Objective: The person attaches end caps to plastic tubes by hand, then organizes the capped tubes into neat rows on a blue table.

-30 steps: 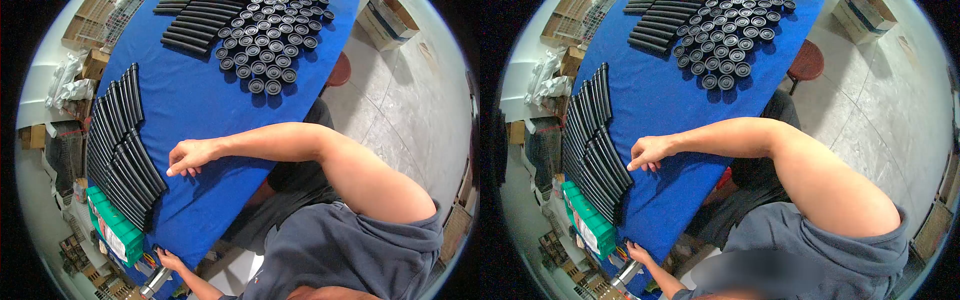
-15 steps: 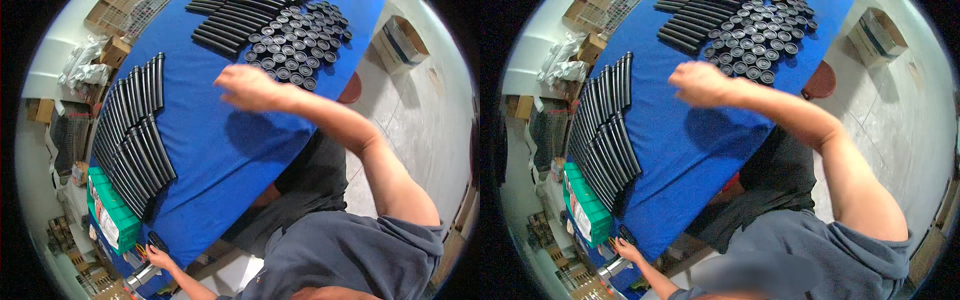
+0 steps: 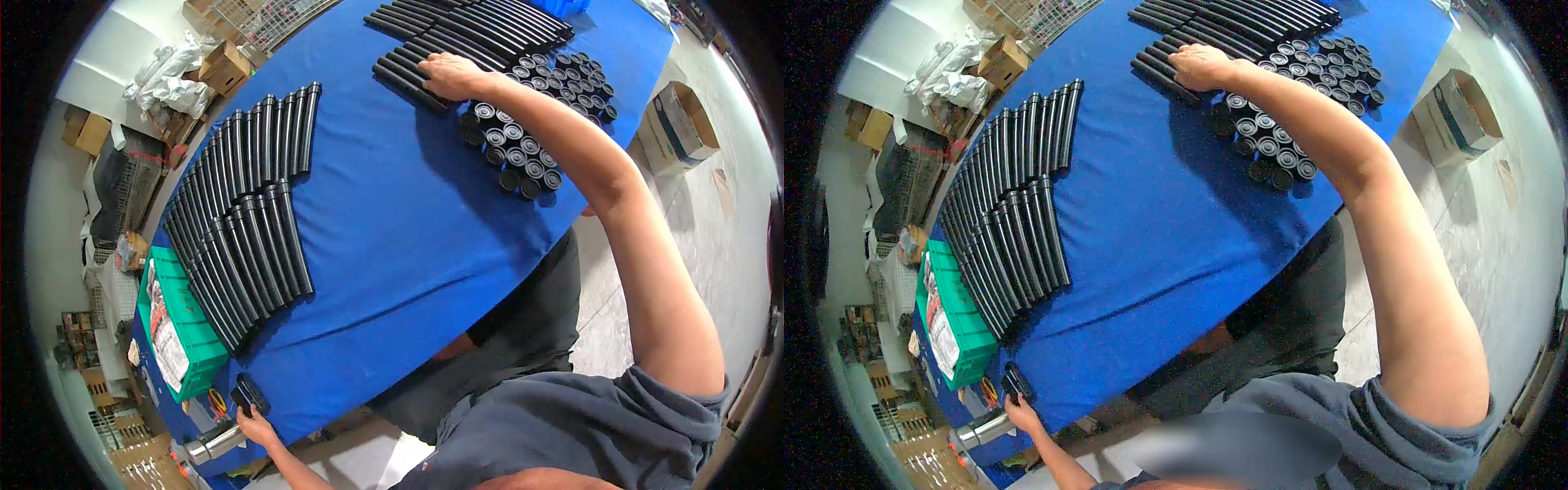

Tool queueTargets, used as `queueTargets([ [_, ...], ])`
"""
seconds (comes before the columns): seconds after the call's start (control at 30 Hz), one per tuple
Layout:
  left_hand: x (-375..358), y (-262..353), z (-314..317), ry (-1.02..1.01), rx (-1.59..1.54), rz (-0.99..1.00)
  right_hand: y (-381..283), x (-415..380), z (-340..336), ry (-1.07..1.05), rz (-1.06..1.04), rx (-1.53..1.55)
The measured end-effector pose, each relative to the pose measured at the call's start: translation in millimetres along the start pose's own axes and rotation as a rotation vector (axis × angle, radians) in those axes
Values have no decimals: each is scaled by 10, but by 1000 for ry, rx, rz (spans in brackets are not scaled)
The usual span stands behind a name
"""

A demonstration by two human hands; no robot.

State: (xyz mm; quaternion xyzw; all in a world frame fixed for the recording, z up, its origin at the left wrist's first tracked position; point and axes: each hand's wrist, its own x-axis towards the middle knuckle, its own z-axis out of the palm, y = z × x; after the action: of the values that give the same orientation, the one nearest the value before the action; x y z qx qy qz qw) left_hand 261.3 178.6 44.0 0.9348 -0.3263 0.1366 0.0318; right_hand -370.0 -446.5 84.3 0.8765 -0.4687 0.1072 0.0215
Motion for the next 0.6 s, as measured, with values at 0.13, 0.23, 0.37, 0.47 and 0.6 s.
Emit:
queueTargets([
  [0.13, 65, -31, 27, -22, -25, -52, -84, 169, 83, -127, 69, -29],
  [0.23, 85, -90, 41, -56, -57, -56, -143, 217, 113, -245, 135, -42],
  [0.37, 76, -55, 83, -16, -43, -75, -152, 153, 161, -265, 123, -57],
  [0.47, 105, -107, 138, -27, 4, -103, -160, 107, 139, -255, 114, -38],
  [0.6, 47, -126, 56, -72, 11, -73, -87, 142, 272, -213, 115, -17],
])
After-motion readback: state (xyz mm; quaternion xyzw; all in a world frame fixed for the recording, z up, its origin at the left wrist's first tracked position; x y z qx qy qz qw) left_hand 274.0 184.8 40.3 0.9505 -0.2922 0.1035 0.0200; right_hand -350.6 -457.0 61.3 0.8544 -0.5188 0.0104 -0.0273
